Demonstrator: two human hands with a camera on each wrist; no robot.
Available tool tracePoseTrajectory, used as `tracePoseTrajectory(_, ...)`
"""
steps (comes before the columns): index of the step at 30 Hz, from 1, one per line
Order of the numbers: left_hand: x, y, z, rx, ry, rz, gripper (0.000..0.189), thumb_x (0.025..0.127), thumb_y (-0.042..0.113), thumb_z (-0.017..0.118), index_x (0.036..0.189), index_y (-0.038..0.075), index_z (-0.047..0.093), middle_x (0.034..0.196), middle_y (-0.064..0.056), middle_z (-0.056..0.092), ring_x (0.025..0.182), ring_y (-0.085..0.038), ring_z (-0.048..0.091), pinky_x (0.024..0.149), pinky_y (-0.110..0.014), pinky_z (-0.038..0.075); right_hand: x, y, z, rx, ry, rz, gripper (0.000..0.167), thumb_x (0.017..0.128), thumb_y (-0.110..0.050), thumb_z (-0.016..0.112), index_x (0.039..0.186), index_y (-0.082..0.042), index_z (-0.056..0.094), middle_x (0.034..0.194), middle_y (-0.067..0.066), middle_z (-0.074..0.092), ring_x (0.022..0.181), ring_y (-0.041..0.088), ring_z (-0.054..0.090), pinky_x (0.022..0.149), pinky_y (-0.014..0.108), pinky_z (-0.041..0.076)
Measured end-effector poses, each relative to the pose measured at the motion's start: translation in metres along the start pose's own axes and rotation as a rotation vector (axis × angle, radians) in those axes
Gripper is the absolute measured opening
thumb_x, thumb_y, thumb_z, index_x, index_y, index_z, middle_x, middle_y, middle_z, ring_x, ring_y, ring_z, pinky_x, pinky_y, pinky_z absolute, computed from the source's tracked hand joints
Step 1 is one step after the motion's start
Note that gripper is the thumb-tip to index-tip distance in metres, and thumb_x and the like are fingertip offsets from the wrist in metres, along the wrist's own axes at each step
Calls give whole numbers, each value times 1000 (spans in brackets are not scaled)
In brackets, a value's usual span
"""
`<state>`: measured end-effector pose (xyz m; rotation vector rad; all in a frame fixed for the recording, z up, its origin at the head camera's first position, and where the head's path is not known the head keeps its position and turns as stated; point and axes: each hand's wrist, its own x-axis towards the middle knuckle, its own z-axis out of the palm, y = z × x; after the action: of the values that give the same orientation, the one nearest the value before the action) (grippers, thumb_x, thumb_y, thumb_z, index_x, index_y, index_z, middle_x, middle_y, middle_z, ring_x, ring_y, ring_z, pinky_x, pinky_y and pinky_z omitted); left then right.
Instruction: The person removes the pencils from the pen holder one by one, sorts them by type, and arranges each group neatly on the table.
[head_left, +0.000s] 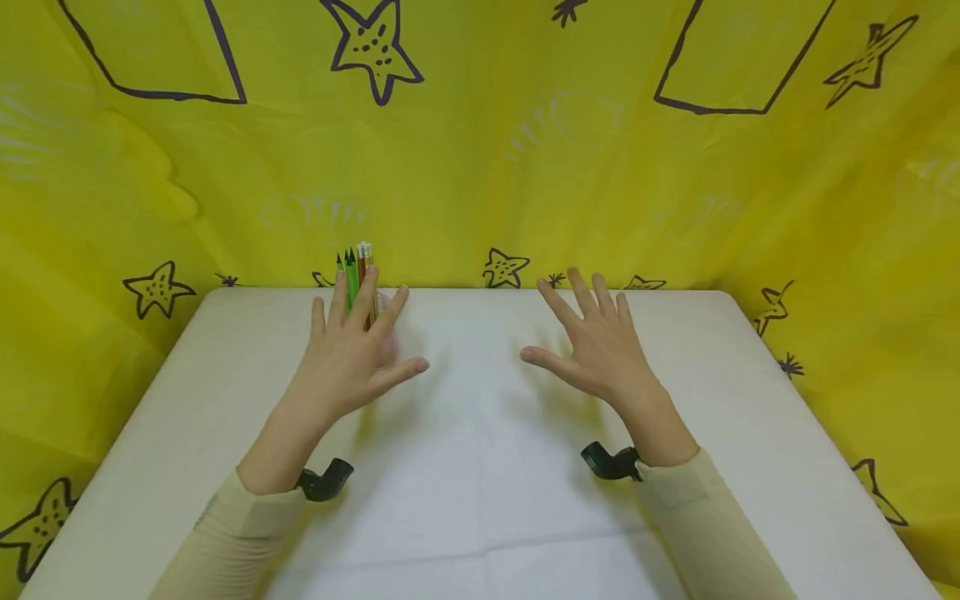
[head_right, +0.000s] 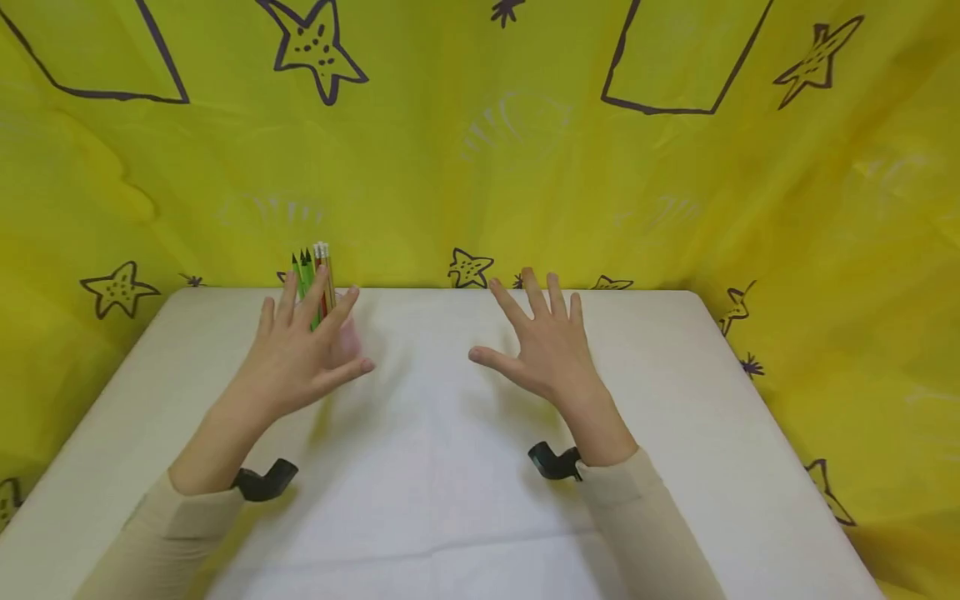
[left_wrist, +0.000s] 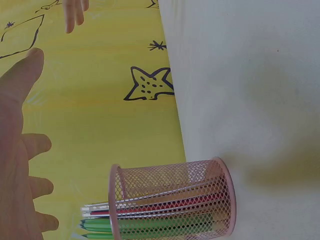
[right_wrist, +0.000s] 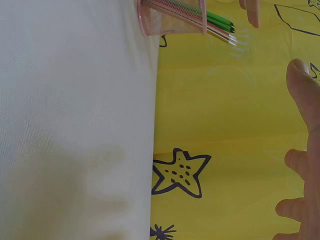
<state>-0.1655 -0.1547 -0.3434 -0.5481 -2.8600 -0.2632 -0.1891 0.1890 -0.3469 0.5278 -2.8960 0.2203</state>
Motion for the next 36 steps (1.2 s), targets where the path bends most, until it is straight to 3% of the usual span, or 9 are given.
tracePoseTrajectory(8, -5, -4, 0, -19, 14, -7, 94, 87, 76, 51, 160, 28, 18, 168, -14, -3, 150, -48, -7, 109, -80, 12, -2, -6, 4, 58, -35, -7, 93, 84, -82, 45, 159, -41, 10, 168, 12, 5, 152, 46, 3, 118, 70, 5)
tracePoseTrajectory(13, -8, -12, -3, -41, 35, -20, 93, 88, 71, 56, 160, 26, 19, 168, -14, 1, 150, -48, -4, 109, -80, 14, 5, -17, 6, 90, -14, -49, 95, 83, -82, 49, 159, -41, 10, 167, 13, 10, 152, 44, 7, 119, 68, 8)
tracePoseTrajectory(17, -8, -21, -3, -100, 73, -10, 91, 88, 65, 61, 160, 22, 23, 167, -16, 7, 150, -50, 3, 109, -78, 18, 14, -28, 11, 182, -11, -92, 98, 82, -81, 53, 160, -38, 11, 168, 10, 11, 152, 41, 11, 121, 63, 12)
tracePoseTrajectory(22, -9, -36, 1, -300, 153, 6, 90, 88, 48, 72, 159, 18, 26, 165, -17, 15, 151, -47, 8, 111, -75, 21, 28, -48, 20, 375, -65, -123, 100, 80, -79, 59, 159, -39, 12, 167, 0, 14, 153, 30, 16, 118, 62, 24)
tracePoseTrajectory(27, -10, -57, 9, -519, 177, -69, 97, 86, 32, 78, 160, 13, 19, 166, -16, 14, 151, -43, 12, 112, -74, 20, 54, -76, 37, 577, -132, -191, 100, 82, -69, 67, 160, -34, 14, 165, -10, 19, 152, 19, 20, 121, 52, 26)
tracePoseTrajectory(31, -10, -71, 18, -725, 129, -141, 102, 87, 24, 79, 161, 17, 10, 167, -12, 9, 151, -42, 13, 114, -70, 23, 76, -100, 56, 759, -186, -214, 99, 84, -52, 75, 160, -28, 18, 164, -5, 25, 148, 26, 32, 118, 51, 32)
tracePoseTrajectory(36, -9, -83, 28, -957, 8, -213, 105, 90, 20, 75, 160, 29, -3, 168, -10, 5, 150, -43, 16, 115, -64, 28, 94, -122, 75, 941, -212, -176, 96, 83, -29, 81, 159, -22, 24, 159, 11, 36, 142, 36, 41, 113, 53, 39)
